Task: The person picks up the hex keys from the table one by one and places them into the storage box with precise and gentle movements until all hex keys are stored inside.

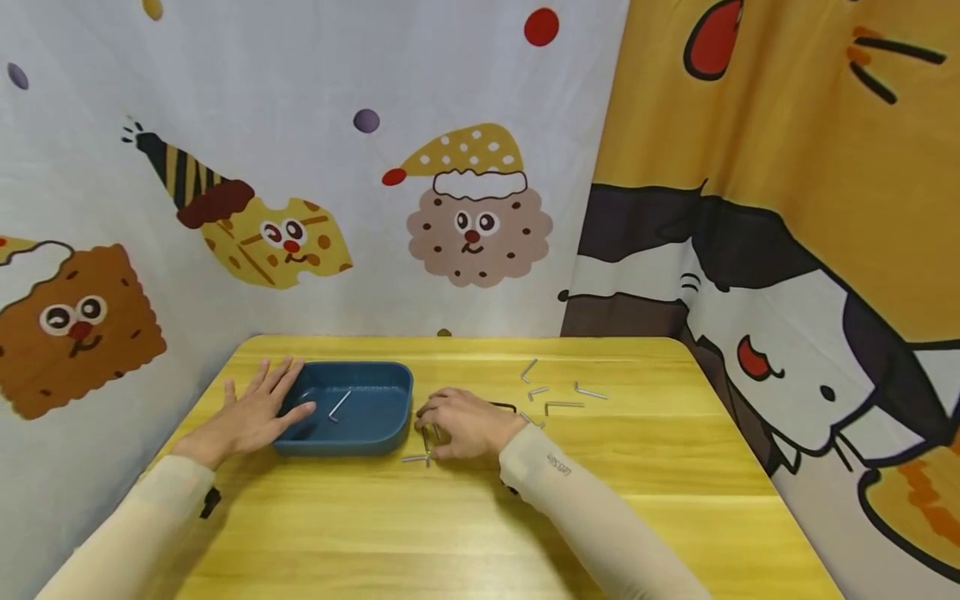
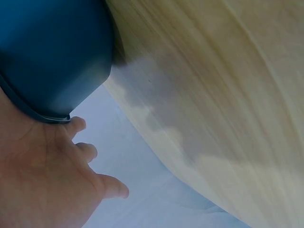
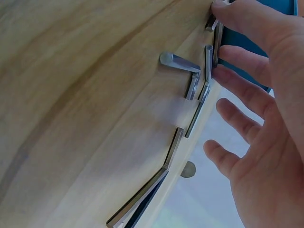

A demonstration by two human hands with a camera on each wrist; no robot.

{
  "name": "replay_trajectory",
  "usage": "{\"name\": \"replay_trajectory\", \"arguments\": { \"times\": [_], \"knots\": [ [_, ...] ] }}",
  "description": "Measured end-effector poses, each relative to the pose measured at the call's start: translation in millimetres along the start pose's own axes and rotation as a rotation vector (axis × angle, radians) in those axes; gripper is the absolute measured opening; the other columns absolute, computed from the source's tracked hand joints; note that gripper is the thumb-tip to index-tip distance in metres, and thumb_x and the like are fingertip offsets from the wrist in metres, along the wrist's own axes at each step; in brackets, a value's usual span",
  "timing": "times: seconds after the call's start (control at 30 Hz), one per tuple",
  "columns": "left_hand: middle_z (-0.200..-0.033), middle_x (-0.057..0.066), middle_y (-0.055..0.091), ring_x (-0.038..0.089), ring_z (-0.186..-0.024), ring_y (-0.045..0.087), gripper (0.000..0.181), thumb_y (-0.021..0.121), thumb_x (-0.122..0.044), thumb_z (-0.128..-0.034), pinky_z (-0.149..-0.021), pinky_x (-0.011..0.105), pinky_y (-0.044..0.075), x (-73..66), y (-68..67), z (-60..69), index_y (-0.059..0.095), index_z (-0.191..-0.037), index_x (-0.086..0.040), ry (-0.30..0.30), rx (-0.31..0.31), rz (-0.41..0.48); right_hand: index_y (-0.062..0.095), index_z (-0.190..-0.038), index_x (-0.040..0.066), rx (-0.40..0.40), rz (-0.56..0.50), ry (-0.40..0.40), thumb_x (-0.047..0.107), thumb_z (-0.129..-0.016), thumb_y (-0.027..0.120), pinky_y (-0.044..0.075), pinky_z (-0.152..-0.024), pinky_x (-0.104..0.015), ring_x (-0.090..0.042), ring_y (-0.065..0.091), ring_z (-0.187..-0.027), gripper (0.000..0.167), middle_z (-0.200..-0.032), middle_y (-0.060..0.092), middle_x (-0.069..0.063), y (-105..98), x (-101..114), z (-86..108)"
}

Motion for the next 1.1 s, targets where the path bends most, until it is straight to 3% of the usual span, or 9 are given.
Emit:
{"name": "replay_trajectory", "arguments": {
  "times": [1.1],
  "knots": [
    [-0.197,0.025,0.006,0.06,-0.18,-0.008,0.1,0.052,-0.071,-0.1178,-0.124,0.099,-0.017,2.0,-0.2,-1.2,0.008,-0.19,-0.018,0.01,-0.004,0.012,0.082,-0.145,0.02,-0.047,0.053,-0.057,0.042,-0.101,0.089,0.058,-0.128,-0.04,-0.025,0.069,-0.147,0.049,-0.151,0.077,-0.002,-7,11,-6.1]
  ]
}}
Point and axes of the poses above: each hand's wrist, its own z-axis away from the middle knuckle, its own y-axis out of the palm, x = y × z, the point moved 8 cm from there along -z, towards the middle knuckle
